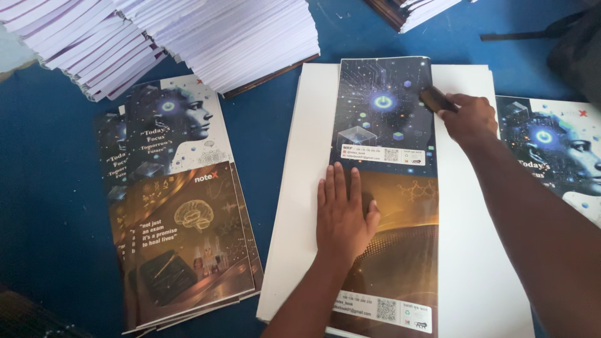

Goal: The person inserts a printed cover sheet into a stack of white pages, aligns the edges, and uses a wooden block to press and smooth the spine. The person repeats this process for multiple book units, handling each one individually.

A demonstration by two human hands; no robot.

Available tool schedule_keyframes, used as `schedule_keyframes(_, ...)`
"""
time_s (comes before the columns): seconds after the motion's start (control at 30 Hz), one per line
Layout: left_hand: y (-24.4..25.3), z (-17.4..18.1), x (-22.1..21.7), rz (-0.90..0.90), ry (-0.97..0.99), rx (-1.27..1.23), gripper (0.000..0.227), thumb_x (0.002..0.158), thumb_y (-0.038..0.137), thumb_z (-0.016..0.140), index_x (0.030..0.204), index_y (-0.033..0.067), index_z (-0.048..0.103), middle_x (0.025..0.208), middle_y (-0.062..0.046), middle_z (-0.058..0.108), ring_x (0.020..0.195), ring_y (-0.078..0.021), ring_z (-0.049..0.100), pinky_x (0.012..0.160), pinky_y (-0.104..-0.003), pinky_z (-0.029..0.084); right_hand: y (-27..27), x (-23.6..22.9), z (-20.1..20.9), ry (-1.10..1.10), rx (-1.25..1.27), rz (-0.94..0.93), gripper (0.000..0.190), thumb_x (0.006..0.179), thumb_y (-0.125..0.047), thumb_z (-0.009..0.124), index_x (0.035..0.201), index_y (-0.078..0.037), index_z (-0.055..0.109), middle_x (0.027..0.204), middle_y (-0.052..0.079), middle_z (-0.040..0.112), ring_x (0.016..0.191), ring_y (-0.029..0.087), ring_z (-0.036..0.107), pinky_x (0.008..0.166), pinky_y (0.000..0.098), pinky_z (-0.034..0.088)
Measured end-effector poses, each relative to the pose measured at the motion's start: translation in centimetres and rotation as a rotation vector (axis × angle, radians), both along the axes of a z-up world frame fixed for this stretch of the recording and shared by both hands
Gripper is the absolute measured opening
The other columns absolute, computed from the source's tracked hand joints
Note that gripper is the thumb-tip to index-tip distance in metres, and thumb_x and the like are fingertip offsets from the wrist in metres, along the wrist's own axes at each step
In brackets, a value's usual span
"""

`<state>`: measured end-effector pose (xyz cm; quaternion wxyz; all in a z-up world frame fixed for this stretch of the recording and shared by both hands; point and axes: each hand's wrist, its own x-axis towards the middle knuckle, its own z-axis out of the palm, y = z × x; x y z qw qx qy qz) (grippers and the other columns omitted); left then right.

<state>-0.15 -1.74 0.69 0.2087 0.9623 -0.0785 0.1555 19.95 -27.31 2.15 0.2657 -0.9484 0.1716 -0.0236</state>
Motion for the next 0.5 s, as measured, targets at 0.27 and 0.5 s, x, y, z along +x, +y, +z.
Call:
schedule_keyframes(0.27,0.1,-0.1,0.0,-0.007,-0.031,-0.020,0.072,0.092,0.036,0.057,0.149,-0.0055,0.046,0.157,-0.034,0.036,0.151,-0.0448,0.029,0.124,-0.054,0.019,0.0,1.8,-0.4,0.005,-0.030,-0.016,0.047,0.090,-0.032,0.080,0.136,-0.032,0.070,0.126,0.010,0.071,0.110,0.030,0.069,0.095,0.0438,0.054)
schedule_keyframes(0.5,0.1,-0.1,0.1,-0.012,-0.007,-0.010,0.072,0.091,0.036,0.056,0.149,-0.0058,0.046,0.157,-0.035,0.036,0.151,-0.0453,0.029,0.125,-0.054,0.019,-0.2,3.8,-0.8,-0.013,-0.067,-0.021,0.047,0.089,-0.033,0.081,0.134,-0.033,0.071,0.126,0.010,0.070,0.112,0.032,0.067,0.096,0.0455,0.053)
